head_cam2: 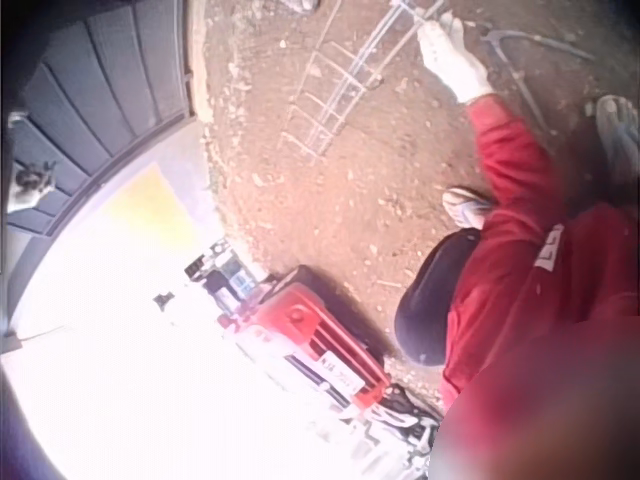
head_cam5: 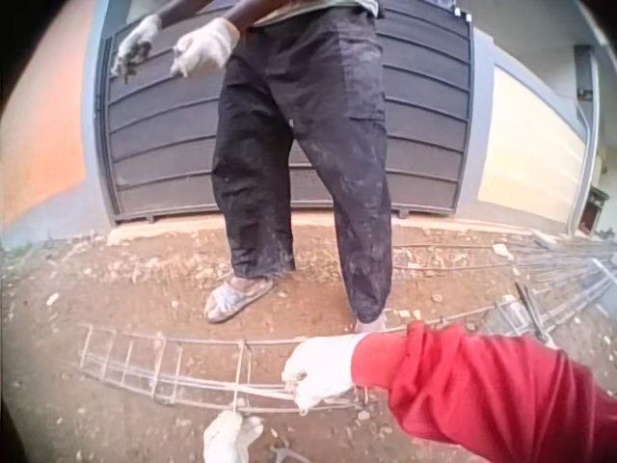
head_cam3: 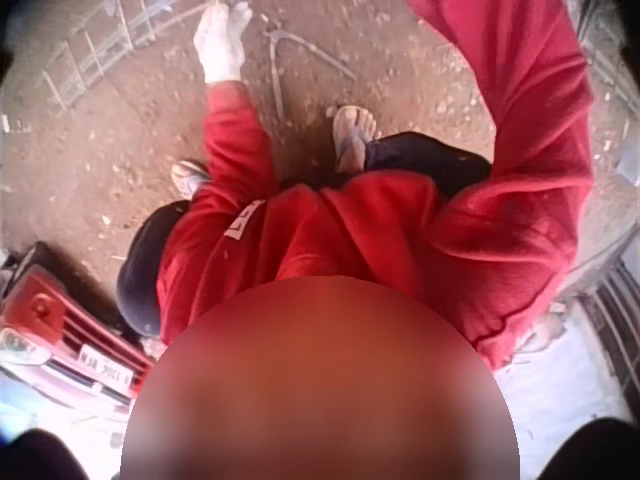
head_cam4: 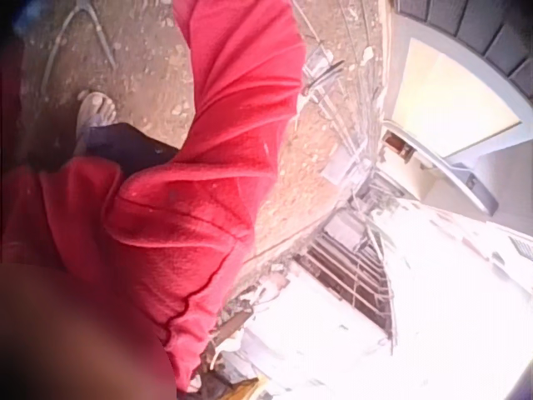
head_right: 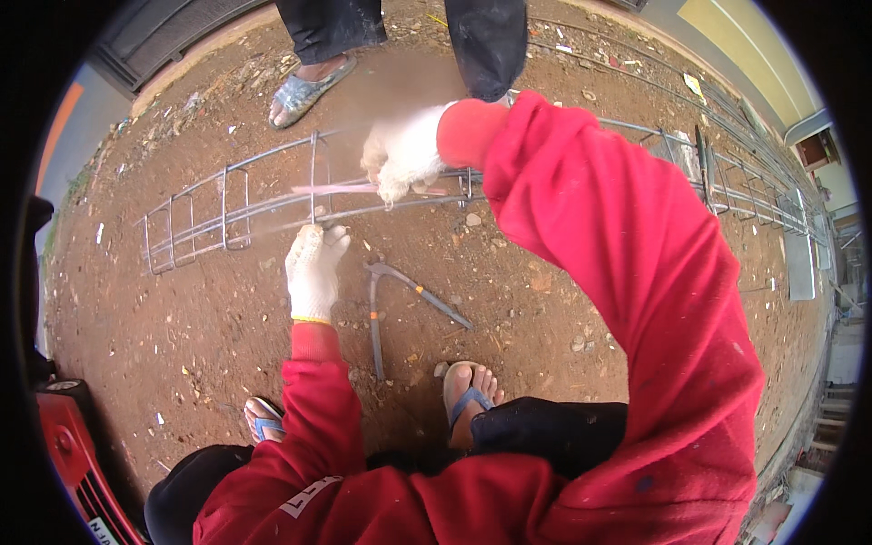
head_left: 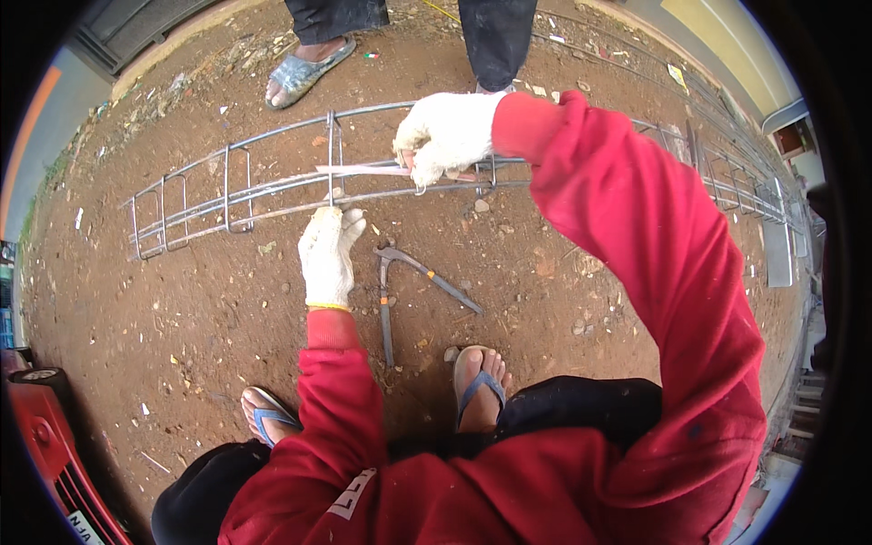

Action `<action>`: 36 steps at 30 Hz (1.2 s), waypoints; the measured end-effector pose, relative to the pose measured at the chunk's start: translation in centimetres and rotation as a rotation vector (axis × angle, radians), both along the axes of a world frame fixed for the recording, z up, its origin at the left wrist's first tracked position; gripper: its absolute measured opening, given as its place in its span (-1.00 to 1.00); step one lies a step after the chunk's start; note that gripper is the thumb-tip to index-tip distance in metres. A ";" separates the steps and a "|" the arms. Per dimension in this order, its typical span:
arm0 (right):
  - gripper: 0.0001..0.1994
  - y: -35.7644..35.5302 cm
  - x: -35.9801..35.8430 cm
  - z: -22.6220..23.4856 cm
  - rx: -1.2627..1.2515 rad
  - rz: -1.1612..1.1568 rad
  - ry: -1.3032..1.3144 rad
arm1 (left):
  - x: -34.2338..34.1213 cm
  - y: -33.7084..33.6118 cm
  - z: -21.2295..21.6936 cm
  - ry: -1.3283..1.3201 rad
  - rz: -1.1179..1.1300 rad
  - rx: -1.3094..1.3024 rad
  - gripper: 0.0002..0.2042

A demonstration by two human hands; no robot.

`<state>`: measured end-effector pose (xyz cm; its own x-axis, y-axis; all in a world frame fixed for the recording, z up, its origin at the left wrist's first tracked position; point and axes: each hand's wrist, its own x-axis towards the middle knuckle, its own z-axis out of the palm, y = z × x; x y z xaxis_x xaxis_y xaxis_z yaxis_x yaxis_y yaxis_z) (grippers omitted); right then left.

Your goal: The person assembles a metal grid by tying intersecting rods with wire using pliers. They repeatedly wrap wire around junctions and twist it to secure the connections while working on the ground.

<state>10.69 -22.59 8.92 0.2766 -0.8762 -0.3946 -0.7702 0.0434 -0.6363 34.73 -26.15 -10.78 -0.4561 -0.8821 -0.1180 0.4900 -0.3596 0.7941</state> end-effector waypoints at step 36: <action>-0.80 1.5 -2.3 -5.6 -0.239 0.072 0.083 | -2.6 1.3 0.1 -0.031 0.022 -0.026 -0.77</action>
<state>8.34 -21.12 3.28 0.3168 -0.9265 -0.2031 -0.8158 -0.1570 -0.5566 32.14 -24.85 -10.64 -0.4333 -0.8947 -0.1083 0.4724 -0.3278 0.8181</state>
